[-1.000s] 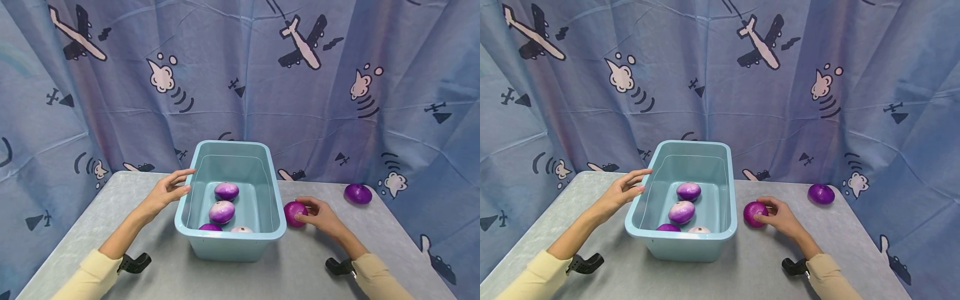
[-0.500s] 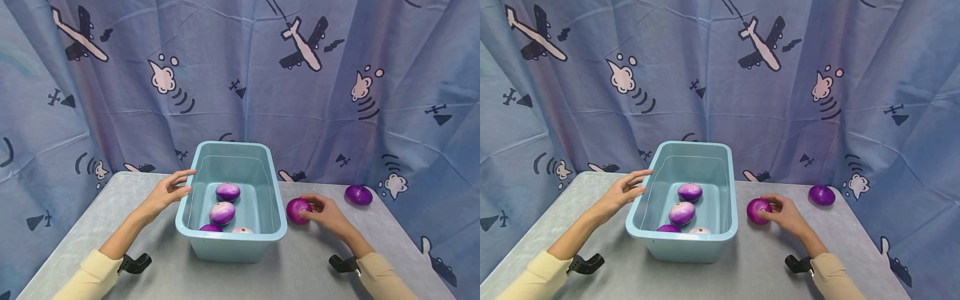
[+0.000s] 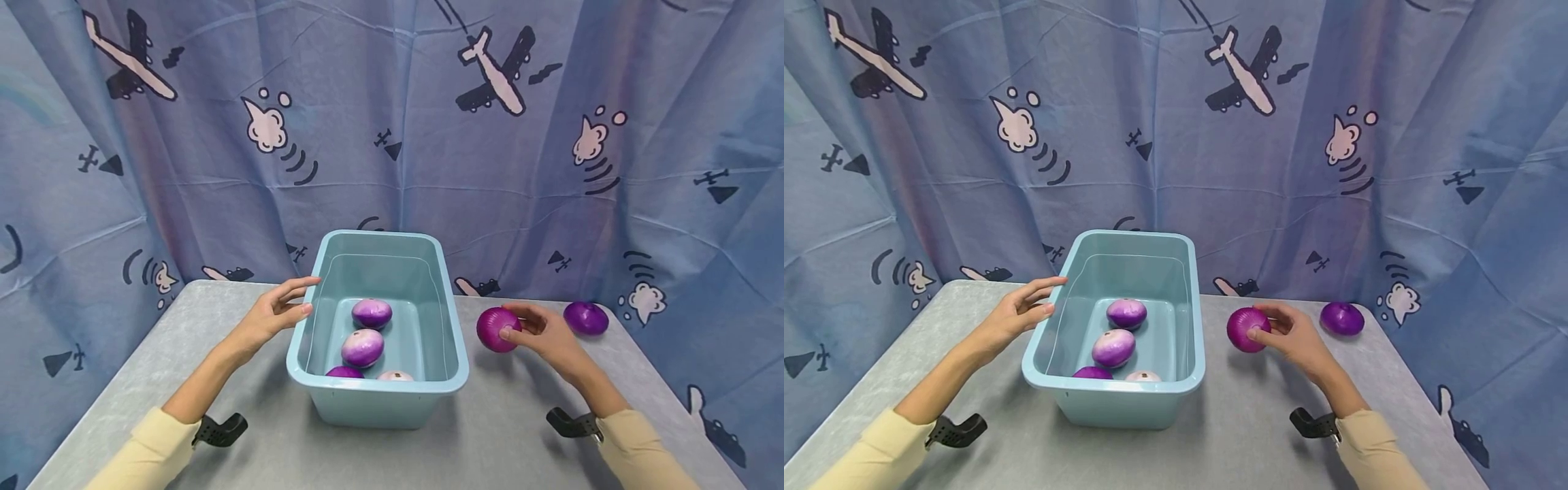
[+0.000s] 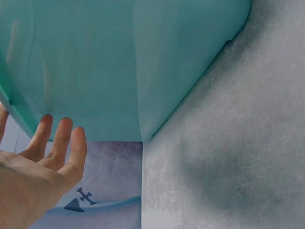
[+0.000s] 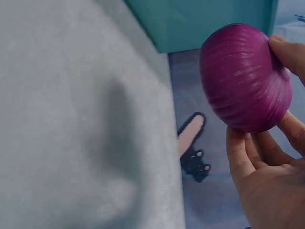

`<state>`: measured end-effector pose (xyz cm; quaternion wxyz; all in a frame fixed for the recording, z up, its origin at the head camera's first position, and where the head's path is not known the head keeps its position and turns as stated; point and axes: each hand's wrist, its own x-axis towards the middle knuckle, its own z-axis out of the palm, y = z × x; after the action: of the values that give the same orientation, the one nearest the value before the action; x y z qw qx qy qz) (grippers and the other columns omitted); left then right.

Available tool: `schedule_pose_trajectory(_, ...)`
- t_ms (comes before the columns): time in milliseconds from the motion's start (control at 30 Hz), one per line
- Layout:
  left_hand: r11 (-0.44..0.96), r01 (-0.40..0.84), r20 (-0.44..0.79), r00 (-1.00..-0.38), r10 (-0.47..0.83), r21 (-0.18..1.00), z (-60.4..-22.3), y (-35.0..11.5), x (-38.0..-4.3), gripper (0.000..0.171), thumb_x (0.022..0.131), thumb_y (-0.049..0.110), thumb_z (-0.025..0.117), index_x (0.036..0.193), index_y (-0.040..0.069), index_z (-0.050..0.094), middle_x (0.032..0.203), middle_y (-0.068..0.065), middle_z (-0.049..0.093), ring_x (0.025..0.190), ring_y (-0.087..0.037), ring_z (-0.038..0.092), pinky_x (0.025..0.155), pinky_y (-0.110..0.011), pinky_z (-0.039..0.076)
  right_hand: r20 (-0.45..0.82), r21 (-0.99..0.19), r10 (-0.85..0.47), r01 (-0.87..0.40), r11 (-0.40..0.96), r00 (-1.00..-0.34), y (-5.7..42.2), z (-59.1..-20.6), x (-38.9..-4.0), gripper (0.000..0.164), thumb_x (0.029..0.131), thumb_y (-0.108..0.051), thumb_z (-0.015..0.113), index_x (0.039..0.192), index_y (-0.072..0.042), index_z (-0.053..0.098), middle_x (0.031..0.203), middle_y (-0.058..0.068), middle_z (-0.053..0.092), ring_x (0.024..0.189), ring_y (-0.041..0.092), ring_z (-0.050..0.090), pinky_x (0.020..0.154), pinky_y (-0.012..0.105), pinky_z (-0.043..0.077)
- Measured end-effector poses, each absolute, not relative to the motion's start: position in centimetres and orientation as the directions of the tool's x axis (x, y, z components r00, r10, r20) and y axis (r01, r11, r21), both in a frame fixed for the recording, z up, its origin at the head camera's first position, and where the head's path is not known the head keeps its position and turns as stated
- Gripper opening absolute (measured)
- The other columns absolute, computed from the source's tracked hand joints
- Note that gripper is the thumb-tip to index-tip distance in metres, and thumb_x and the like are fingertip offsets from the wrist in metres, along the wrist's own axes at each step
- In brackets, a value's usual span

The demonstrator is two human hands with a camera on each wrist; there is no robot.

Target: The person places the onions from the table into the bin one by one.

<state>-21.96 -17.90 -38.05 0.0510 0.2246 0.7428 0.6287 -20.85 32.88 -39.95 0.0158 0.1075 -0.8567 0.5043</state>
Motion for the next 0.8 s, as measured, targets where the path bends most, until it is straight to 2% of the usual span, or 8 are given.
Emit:
schedule_pose_trajectory(133, 0.120, 0.273, 0.206, -0.894, 0.397, 0.955, -38.1, -17.9, -22.0, 0.053, 0.100, 0.020, 0.065, 0.150, 0.010, 0.049, 0.146, -0.023, 0.049, 0.120, -0.037, 0.059, 0.090, -0.042, 0.052, 0.133, -0.871, -0.154, -0.190, 0.453, -0.979, 32.9, -38.5, -20.7, 0.056, 0.092, -0.024, 0.079, 0.139, -0.002, 0.057, 0.133, 0.017, 0.058, 0.112, 0.019, 0.058, 0.089, 0.019, 0.049)
schedule_pose_trajectory(433, 0.118, 0.275, 0.209, -0.895, 0.394, 0.954, -38.1, -17.8, -22.2, 0.051, 0.100, 0.018, 0.065, 0.149, 0.010, 0.051, 0.146, -0.021, 0.050, 0.119, -0.036, 0.060, 0.091, -0.042, 0.052, 0.224, -0.881, -0.175, -0.276, 0.385, -0.959, 32.8, -36.0, -20.9, 0.046, 0.095, -0.014, 0.075, 0.136, -0.002, 0.058, 0.121, 0.005, 0.063, 0.104, 0.016, 0.063, 0.083, 0.025, 0.054)
schedule_pose_trajectory(800, 0.107, 0.272, 0.210, -0.895, 0.394, 0.956, -38.2, -18.0, -22.2, 0.052, 0.100, 0.018, 0.065, 0.149, 0.010, 0.050, 0.144, -0.023, 0.051, 0.117, -0.036, 0.061, 0.090, -0.040, 0.053, 0.298, -0.874, -0.195, -0.349, 0.338, -0.934, 31.9, -32.8, -21.1, 0.044, 0.096, -0.007, 0.072, 0.138, -0.006, 0.060, 0.121, 0.006, 0.063, 0.104, 0.016, 0.063, 0.083, 0.024, 0.055)
